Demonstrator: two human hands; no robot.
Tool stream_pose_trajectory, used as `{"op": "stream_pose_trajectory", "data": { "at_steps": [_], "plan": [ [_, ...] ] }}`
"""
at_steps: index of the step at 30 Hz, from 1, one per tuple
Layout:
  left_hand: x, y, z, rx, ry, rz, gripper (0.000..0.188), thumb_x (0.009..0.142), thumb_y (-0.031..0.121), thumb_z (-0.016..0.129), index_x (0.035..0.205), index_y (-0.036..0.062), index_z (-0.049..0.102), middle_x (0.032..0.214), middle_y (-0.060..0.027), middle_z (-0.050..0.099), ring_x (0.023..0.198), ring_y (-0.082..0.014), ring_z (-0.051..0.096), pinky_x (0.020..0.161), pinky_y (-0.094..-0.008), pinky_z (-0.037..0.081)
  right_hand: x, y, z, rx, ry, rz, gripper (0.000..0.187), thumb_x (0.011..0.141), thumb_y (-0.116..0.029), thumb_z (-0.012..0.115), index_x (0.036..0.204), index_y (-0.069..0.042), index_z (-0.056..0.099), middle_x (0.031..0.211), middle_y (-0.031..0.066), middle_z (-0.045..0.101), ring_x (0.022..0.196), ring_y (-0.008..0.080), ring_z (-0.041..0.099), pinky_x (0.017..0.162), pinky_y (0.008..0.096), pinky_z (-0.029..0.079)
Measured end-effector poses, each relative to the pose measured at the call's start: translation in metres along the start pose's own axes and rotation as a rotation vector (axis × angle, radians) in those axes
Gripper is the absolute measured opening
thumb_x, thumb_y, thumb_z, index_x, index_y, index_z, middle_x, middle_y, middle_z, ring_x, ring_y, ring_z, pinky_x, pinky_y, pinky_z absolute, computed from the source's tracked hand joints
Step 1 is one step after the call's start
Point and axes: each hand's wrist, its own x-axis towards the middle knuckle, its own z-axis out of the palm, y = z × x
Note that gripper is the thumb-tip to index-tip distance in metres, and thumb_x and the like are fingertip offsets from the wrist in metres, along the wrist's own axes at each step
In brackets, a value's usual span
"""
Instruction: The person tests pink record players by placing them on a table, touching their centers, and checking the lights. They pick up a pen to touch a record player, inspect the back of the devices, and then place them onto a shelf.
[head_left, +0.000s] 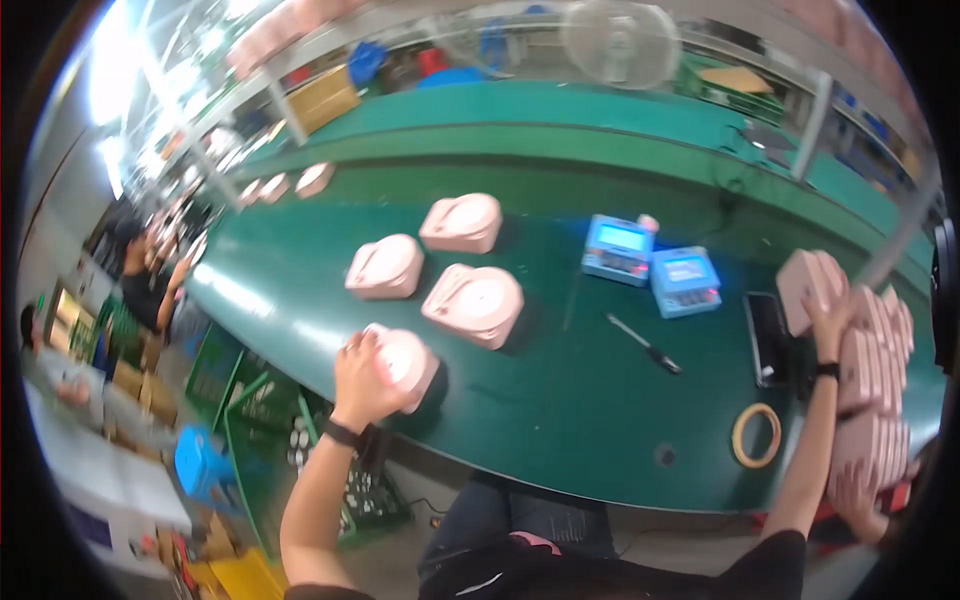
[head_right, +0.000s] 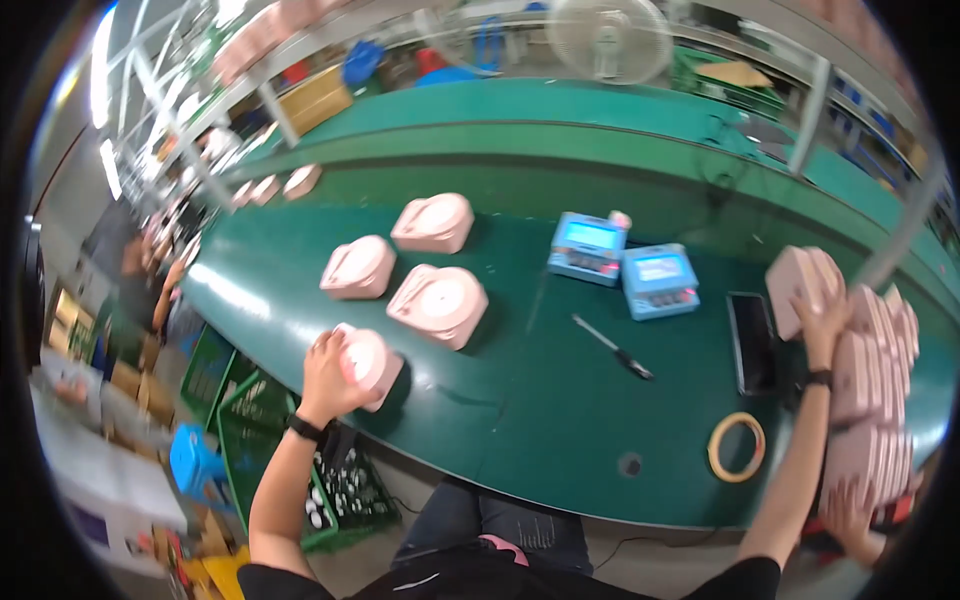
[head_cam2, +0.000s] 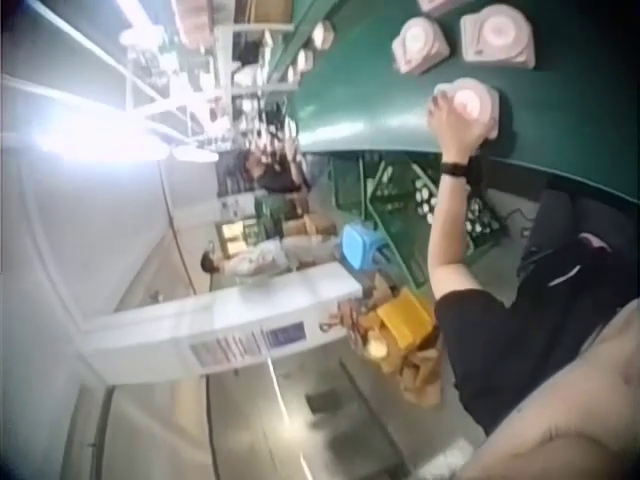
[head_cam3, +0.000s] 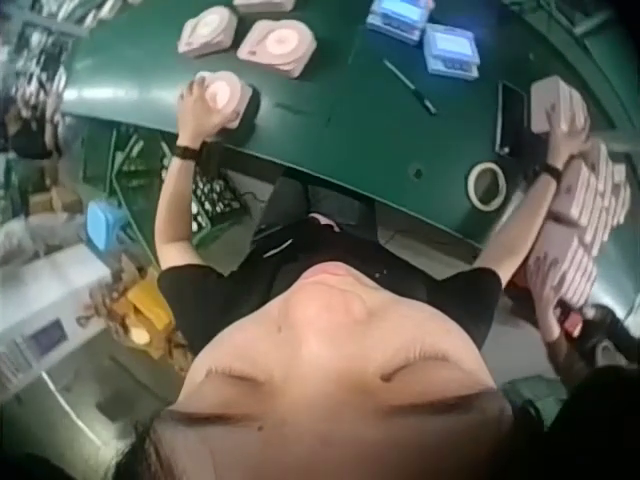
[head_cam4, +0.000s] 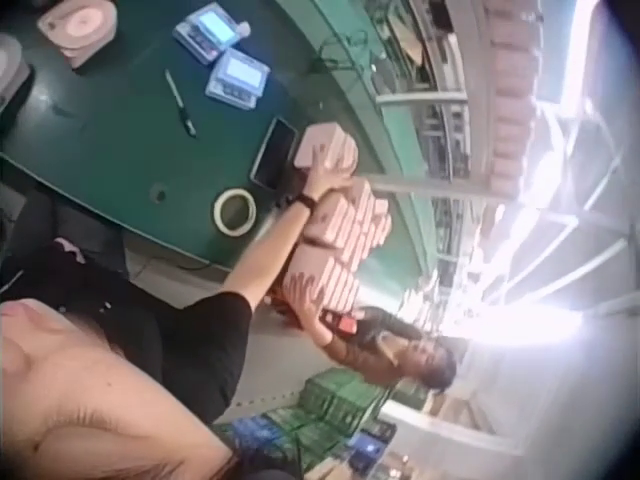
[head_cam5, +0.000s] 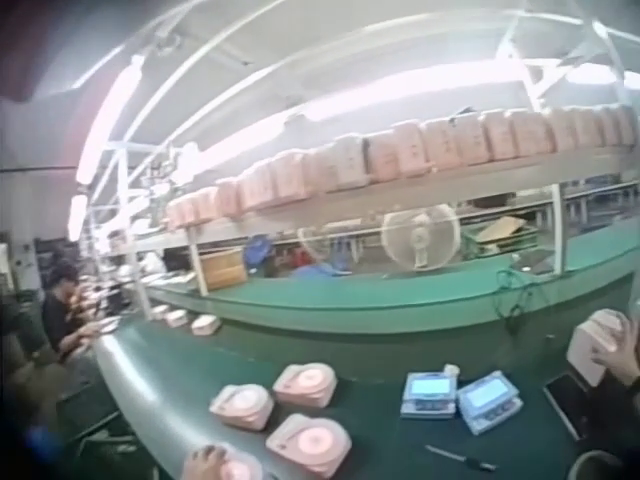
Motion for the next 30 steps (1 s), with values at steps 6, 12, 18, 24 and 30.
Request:
{"op": "stream_pose_trajectory", "data": {
  "at_steps": [6,12,18,24,30],
  "plan": [
    [0.003,0.002,-0.003,0.034,0.071,-0.188,0.101,0.046,0.040,0.080,0.131,-0.0006,0.044,0.126,-0.0262,0.051,0.113,-0.0449,0.047,0.097,-0.0489,0.039,0.024,0.042,0.038,-0.233,-0.058,0.129,0.072,0.070,-0.038,0.078,0.136,-0.028,0.050,0.135,0.0227,0.045,0.119,0.0417,0.045,0.103,0.0465,0.037],
    [0.010,0.009,0.006,0.077,0.106,-0.217,0.103,0.045,0.040,0.080,0.135,0.0027,0.044,0.128,-0.0267,0.050,0.114,-0.0435,0.047,0.100,-0.0454,0.038,0.076,0.072,0.079,-0.498,0.052,0.129,0.068,0.075,-0.047,0.073,0.136,-0.032,0.049,0.133,0.0239,0.047,0.121,0.0430,0.045,0.101,0.0459,0.039],
    [0.012,0.019,0.006,0.103,0.088,-0.161,0.101,0.045,0.039,0.079,0.133,0.0034,0.046,0.129,-0.0270,0.049,0.112,-0.0435,0.048,0.097,-0.0477,0.039,0.129,0.119,0.129,-0.740,0.107,0.077,0.068,0.079,-0.047,0.070,0.139,-0.024,0.047,0.133,0.0246,0.048,0.120,0.0433,0.046,0.100,0.0459,0.040],
    [0.013,0.015,0.002,0.106,0.062,-0.132,0.101,0.044,0.039,0.079,0.133,0.0035,0.046,0.128,-0.0273,0.048,0.111,-0.0429,0.048,0.095,-0.0484,0.040,0.161,0.167,0.138,-0.632,0.015,-0.058,0.067,0.082,-0.040,0.070,0.140,-0.016,0.045,0.134,0.0249,0.048,0.122,0.0420,0.047,0.102,0.0458,0.039],
    [0.020,0.018,-0.002,0.100,0.050,-0.174,0.104,0.047,0.041,0.081,0.135,0.0013,0.043,0.132,-0.0301,0.045,0.115,-0.0455,0.046,0.097,-0.0489,0.039,0.150,0.113,0.103,-0.560,-0.026,0.038,0.066,0.084,-0.032,0.069,0.141,-0.009,0.043,0.136,0.0238,0.048,0.125,0.0391,0.046,0.104,0.0446,0.037]
  ]
}}
